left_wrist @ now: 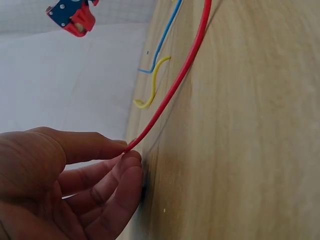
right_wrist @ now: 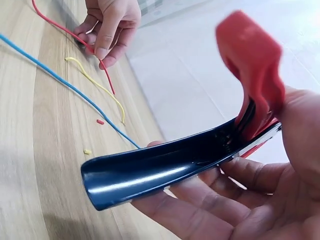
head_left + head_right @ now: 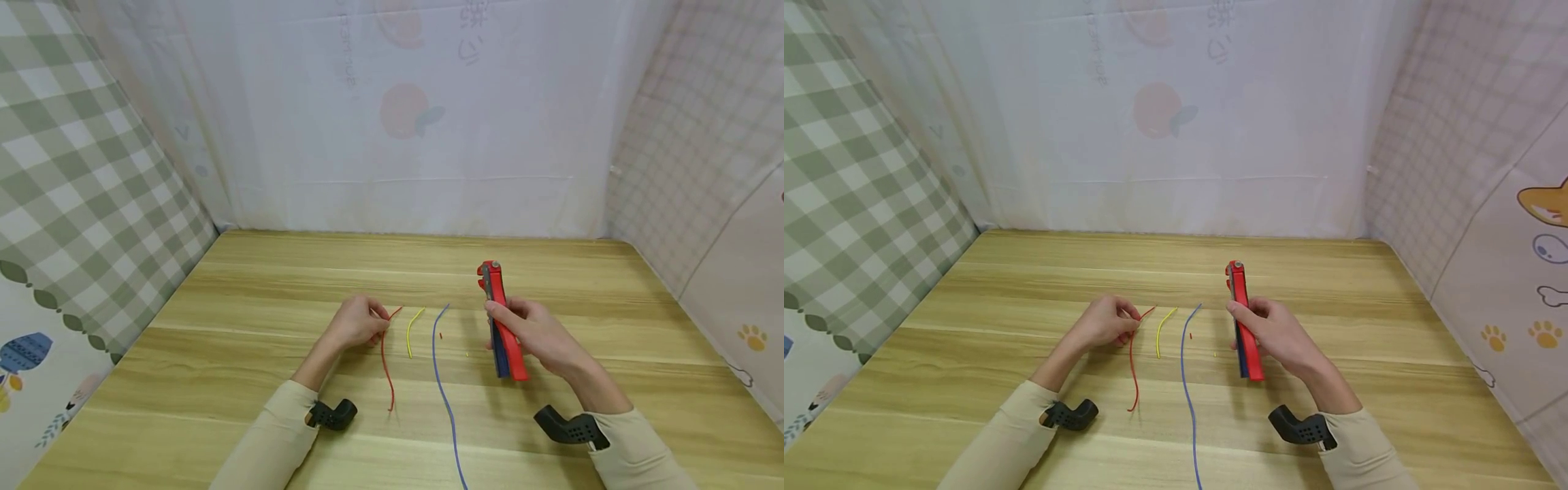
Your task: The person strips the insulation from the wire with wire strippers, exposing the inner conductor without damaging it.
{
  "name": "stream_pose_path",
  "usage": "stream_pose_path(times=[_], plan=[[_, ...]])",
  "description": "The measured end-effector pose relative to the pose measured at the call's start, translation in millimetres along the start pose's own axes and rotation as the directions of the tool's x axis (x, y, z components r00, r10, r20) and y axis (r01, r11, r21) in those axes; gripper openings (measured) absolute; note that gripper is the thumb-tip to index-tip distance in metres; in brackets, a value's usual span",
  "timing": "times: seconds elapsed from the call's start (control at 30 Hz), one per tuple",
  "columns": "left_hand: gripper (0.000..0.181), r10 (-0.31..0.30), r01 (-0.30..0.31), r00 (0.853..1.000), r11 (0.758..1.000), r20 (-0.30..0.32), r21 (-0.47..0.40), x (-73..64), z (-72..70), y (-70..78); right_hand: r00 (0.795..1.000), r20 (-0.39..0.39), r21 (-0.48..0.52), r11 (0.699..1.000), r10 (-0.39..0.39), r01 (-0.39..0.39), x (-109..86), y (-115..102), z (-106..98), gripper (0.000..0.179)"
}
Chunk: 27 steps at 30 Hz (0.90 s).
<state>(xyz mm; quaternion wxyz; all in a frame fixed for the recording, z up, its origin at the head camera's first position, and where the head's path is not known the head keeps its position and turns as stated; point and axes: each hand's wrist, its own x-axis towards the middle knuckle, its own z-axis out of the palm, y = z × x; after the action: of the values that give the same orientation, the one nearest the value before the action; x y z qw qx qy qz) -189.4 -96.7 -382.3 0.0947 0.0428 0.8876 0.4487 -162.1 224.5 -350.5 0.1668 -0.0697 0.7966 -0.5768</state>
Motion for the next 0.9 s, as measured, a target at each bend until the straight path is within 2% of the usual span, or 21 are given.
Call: stream_pose_path(times=[0.2, 0.4, 0.9], plan=[[0.005, -0.001, 0.001, 1.000, 0.999, -0.010, 0.048, 0.2, 0.6, -0.4, 0.997, -0.054, -0.083, 0.994, 0.060, -0.064, 0.2, 0.5, -2.0, 0.056], [0.004, -0.004, 0.005, 1.000, 0.998, -0.018, 0.068, -0.1, 1.5, -1.4, 0.986, -0.138, -0.228, 0.966, 0.096, -0.126, 1.3, 0.1, -2.8, 0.049], [0.004, 0.009, -0.004, 0.999, 0.991, -0.040, 0.131, 0.3, 1.4, -1.9, 0.973, -0.193, -0.296, 0.938, 0.127, -0.181, 1.9, 2.7, -9.8, 0.052]])
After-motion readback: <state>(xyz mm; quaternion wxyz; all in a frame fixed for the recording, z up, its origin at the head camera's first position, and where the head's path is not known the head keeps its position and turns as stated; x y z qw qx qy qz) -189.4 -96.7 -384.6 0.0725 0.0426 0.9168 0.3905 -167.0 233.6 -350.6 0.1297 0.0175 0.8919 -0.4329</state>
